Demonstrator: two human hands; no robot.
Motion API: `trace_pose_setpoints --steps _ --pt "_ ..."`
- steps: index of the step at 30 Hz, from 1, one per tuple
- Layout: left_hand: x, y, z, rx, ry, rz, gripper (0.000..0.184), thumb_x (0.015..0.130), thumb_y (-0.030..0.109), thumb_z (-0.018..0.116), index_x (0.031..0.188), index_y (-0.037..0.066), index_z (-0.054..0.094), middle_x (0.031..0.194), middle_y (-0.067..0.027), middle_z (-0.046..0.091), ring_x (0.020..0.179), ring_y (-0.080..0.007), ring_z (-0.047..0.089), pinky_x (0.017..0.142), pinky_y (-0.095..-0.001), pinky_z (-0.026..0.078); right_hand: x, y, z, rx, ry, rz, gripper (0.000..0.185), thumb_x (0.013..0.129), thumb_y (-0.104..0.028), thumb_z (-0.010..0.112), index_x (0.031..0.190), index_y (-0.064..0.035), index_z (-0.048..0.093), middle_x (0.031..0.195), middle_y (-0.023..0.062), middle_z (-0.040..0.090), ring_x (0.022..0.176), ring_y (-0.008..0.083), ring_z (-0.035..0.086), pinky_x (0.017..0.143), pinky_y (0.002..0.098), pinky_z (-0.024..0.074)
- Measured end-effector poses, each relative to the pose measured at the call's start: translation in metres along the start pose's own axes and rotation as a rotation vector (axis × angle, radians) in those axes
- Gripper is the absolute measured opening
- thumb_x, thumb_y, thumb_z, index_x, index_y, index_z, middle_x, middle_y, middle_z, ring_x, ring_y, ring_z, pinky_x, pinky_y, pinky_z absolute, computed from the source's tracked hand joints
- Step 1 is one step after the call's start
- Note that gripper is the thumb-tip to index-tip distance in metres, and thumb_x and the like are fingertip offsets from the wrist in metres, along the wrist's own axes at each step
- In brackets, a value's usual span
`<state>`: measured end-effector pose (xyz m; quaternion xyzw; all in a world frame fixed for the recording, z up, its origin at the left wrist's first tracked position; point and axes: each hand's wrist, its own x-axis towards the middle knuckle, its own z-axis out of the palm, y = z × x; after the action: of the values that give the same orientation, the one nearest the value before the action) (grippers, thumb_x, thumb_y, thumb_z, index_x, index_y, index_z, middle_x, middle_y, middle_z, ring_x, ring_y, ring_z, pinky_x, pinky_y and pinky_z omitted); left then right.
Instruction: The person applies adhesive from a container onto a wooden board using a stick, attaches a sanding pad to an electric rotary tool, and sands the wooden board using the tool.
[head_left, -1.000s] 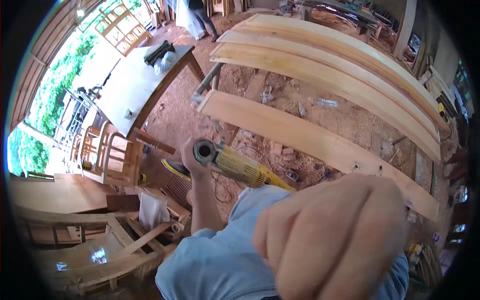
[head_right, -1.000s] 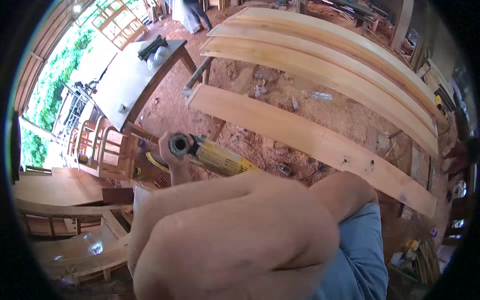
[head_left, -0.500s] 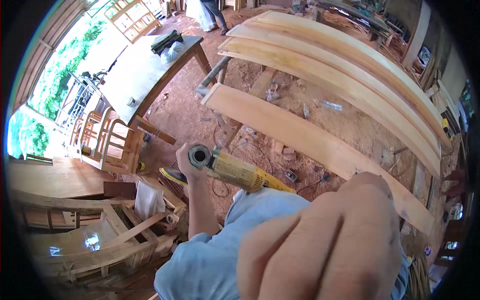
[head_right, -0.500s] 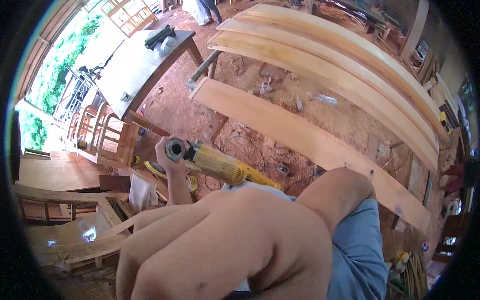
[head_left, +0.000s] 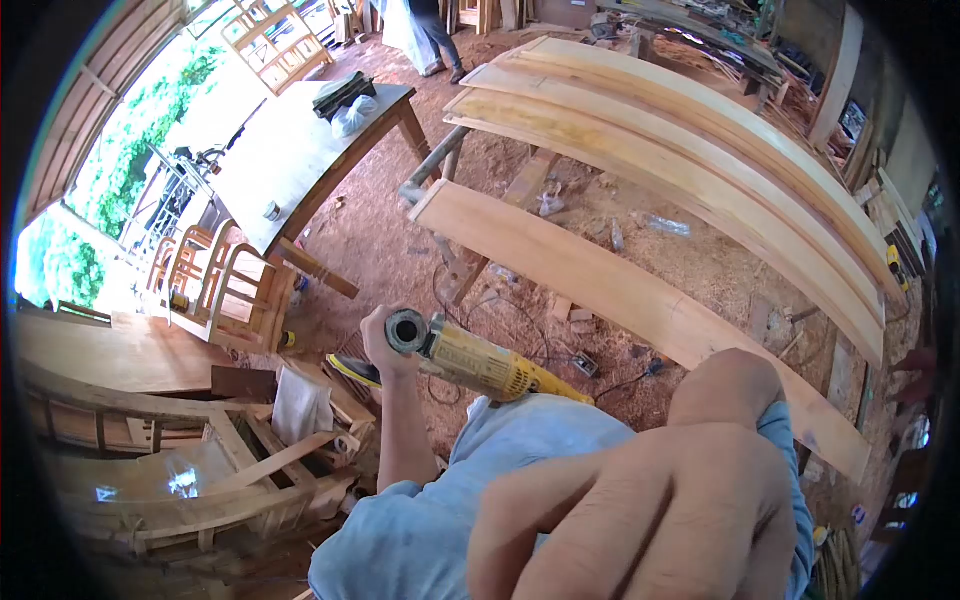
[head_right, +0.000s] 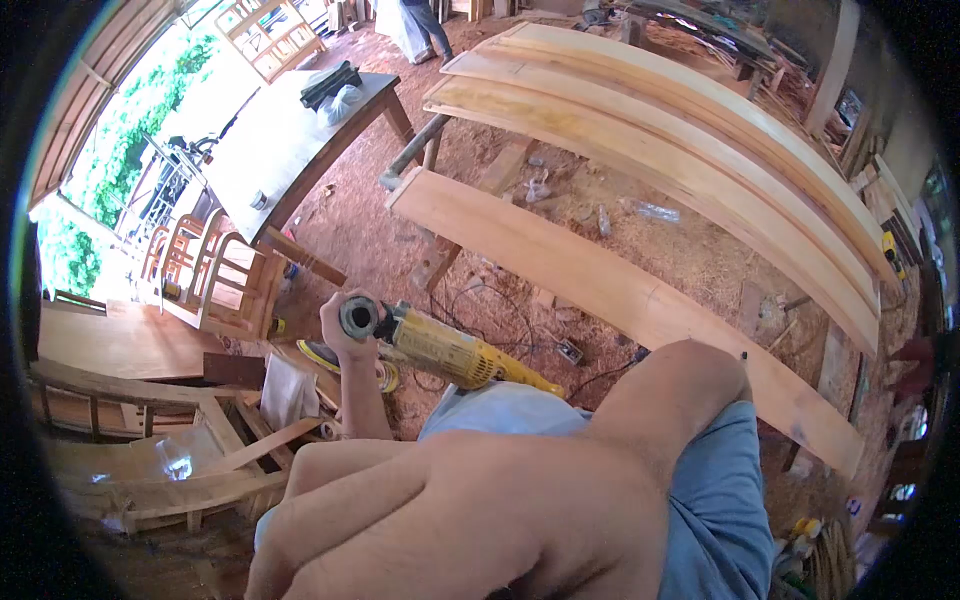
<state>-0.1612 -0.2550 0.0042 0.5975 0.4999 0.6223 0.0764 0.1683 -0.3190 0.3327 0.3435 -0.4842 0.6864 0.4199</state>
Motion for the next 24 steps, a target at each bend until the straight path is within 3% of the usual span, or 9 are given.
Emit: trace_pose_setpoints --steps 5,7,8,12,14,18,21,22,24 --pt "0.004 0.015 -0.003 -0.013 -0.041 0.067 0.021 0.077 0.006 0.063 0.096 -0.003 0.060 0.079 -0.0106 0.064 0.067 -0.0208 0.059 0.062 -0.0320 0.046 0.000 0.005 0.006 -0.007 0.022 -0.021 0.040 0.093 -0.027 0.066 0.097 0.0122 0.063 0.101 0.0250 0.058 0.075 0.0244 0.062 0.062 0.0306 0.0522" --pt "0.015 0.046 0.002 -0.640 -0.133 -0.338 0.018 0.077 0.004 0.062 0.095 -0.002 0.060 0.079 -0.0111 0.064 0.069 -0.0213 0.059 0.062 -0.0322 0.046 0.001 0.006 0.007 -0.015 0.031 -0.033 0.040 0.092 -0.028 0.066 0.097 0.0122 0.063 0.101 0.0251 0.058 0.076 0.0245 0.062 0.062 0.0306 0.0522" --pt "0.015 0.041 0.010 -0.060 -0.022 0.017 0.016 0.077 0.003 0.061 0.093 0.000 0.061 0.080 -0.0118 0.063 0.066 -0.0215 0.058 0.063 -0.0322 0.046 0.002 0.006 0.009 -0.020 0.032 -0.043 0.041 0.092 -0.028 0.066 0.097 0.0123 0.063 0.101 0.0251 0.058 0.076 0.0245 0.062 0.062 0.0306 0.0523" --pt "0.012 0.058 0.014 -0.147 -0.035 -0.074 0.016 0.077 0.003 0.062 0.093 0.000 0.061 0.085 -0.0120 0.064 0.066 -0.0217 0.058 0.065 -0.0324 0.047 0.000 0.008 0.018 -0.036 0.058 -0.080 0.042 0.092 -0.029 0.066 0.097 0.0124 0.063 0.102 0.0253 0.058 0.076 0.0246 0.062 0.062 0.0307 0.0523" --pt "0.017 0.066 0.016 0.160 0.024 0.211 0.020 0.076 0.002 0.060 0.095 -0.002 0.061 0.080 -0.0112 0.063 0.064 -0.0203 0.058 0.064 -0.0314 0.048 0.000 0.010 0.022 -0.029 0.071 -0.099 0.042 0.092 -0.029 0.067 0.098 0.0125 0.063 0.102 0.0253 0.058 0.076 0.0246 0.062 0.062 0.0307 0.0524" --pt "0.025 0.072 0.020 -0.334 -0.102 -0.096 0.019 0.074 0.008 0.059 0.087 -0.006 0.062 0.069 -0.0116 0.062 0.068 -0.0172 0.061 0.060 -0.0282 0.049 0.001 0.031 0.041 -0.087 0.164 -0.231 0.043 0.092 -0.030 0.067 0.098 0.0126 0.063 0.103 0.0255 0.058 0.077 0.0247 0.062 0.062 0.0308 0.0525" --pt "0.028 0.088 0.034 -0.135 -0.013 0.157 0.032 0.091 0.026 0.054 0.081 -0.005 0.055 0.067 -0.0164 0.061 0.056 -0.0210 0.058 0.055 -0.0295 0.050 0.002 0.046 0.053 -0.185 0.318 -0.455 0.044 0.092 -0.030 0.067 0.098 0.0127 0.063 0.104 0.0256 0.058 0.077 0.0248 0.062 0.063 0.0308 0.0525" --pt "0.027 0.078 0.034 -0.137 0.014 0.183 0.032 0.091 0.026 0.054 0.081 -0.005 0.055 0.067 -0.0164 0.061 0.056 -0.0210 0.058 0.055 -0.0295 0.050 -0.006 0.017 0.063 -0.297 0.465 -0.181 0.049 0.087 -0.039 0.071 0.106 0.0056 0.065 0.111 0.0233 0.056 0.084 0.0265 0.061 0.070 0.0363 0.0519" --pt "0.018 0.056 0.028 -0.031 -0.118 0.026 0.029 0.093 0.024 0.054 0.087 -0.004 0.056 0.073 -0.0160 0.062 0.059 -0.0218 0.060 0.055 -0.0302 0.051 -0.013 0.000 0.020 -0.636 0.206 -0.516 0.037 0.086 -0.041 0.070 0.106 -0.0100 0.068 0.116 0.0120 0.056 0.089 0.0261 0.058 0.078 0.0414 0.0486"
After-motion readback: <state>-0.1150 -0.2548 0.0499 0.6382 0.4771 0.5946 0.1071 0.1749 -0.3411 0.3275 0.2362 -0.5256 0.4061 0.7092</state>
